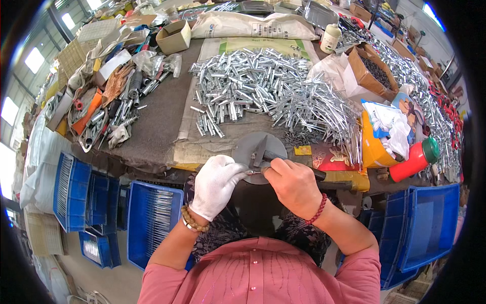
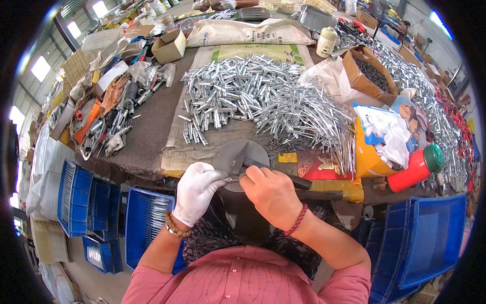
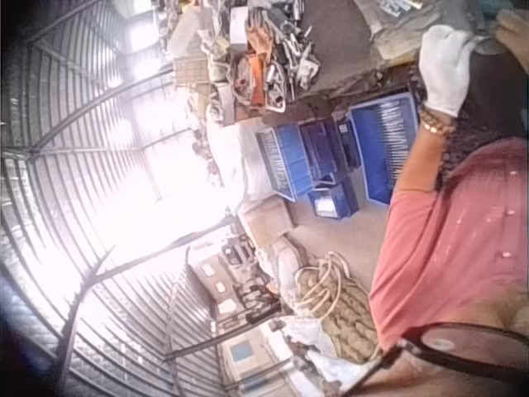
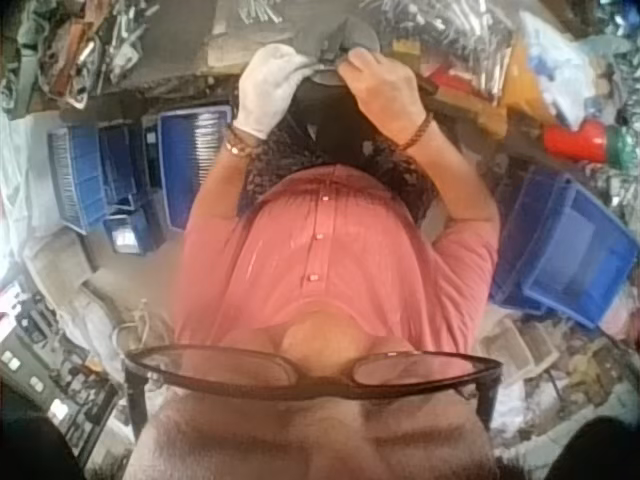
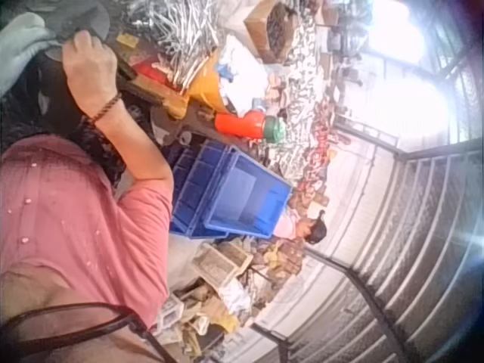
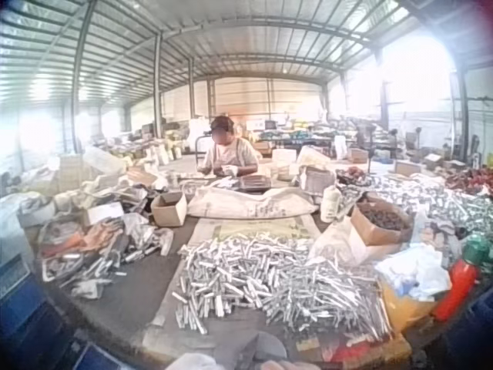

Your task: The person assembles small metal components by hand, using a hammer and a jig.

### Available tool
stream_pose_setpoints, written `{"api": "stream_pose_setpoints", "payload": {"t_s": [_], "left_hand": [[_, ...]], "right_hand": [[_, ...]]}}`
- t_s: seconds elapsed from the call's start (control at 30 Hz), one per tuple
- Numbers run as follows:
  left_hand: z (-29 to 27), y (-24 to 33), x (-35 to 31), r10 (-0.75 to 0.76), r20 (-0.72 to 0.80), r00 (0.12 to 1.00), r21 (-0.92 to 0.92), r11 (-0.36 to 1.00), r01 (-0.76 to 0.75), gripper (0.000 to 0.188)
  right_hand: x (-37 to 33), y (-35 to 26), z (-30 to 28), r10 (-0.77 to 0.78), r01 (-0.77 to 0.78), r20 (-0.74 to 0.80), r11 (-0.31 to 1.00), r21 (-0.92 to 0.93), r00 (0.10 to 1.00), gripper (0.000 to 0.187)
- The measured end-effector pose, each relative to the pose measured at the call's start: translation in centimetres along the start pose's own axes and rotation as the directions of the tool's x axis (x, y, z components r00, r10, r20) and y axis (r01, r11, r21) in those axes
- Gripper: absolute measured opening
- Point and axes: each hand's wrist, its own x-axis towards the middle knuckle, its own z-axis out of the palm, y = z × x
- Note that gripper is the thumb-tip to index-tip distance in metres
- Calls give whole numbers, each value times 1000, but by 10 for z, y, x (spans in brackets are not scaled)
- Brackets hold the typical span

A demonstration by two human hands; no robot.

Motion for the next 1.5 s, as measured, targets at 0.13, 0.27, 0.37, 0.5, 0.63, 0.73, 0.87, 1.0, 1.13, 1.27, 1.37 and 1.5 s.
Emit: {"api": "stream_pose_setpoints", "payload": {"t_s": [0.13,0.27,0.37,0.5,0.63,0.73,0.87,1.0,1.13,1.27,1.37,1.5], "left_hand": [[1,4,1,-29,13,1000,-26,999,29,14],[3,3,1,-4,3,1000,-16,1000,4,13],[2,7,2,-45,51,998,-10,999,46,13],[2,5,-2,-41,33,999,-10,999,41,14],[4,5,-1,-38,-3,999,-38,999,38,15],[5,4,-1,-41,-1,999,-34,999,41,14],[8,1,-1,-5,-28,1000,-29,1000,5,15],[5,2,-1,-10,-8,1000,-12,1000,10,15],[4,4,-1,-39,5,999,-21,999,39,14],[5,4,-2,-19,-18,1000,-38,999,19,14],[3,4,0,-33,12,999,-27,999,34,14],[5,2,-1,-21,-1,1000,-23,1000,21,14]], "right_hand": [[-1,-1,8,-4,5,-36,1000,25,999,9],[-2,-4,9,33,-27,-62,996,87,998,11],[-5,3,5,73,-50,-174,989,136,982,8],[-7,47,-11,306,-298,-157,952,73,939,8],[-11,67,-8,335,-331,-114,942,48,935,9],[-3,71,-1,300,-297,-84,954,48,950,8],[5,81,4,263,-264,12,964,22,965,9],[9,82,-3,260,-262,62,965,20,964,12],[7,79,-8,280,-283,67,959,32,958,12],[12,80,1,226,-230,49,967,107,973,7],[17,84,8,216,-225,118,972,74,969,14],[18,81,8,165,-170,86,984,48,982,8]]}}
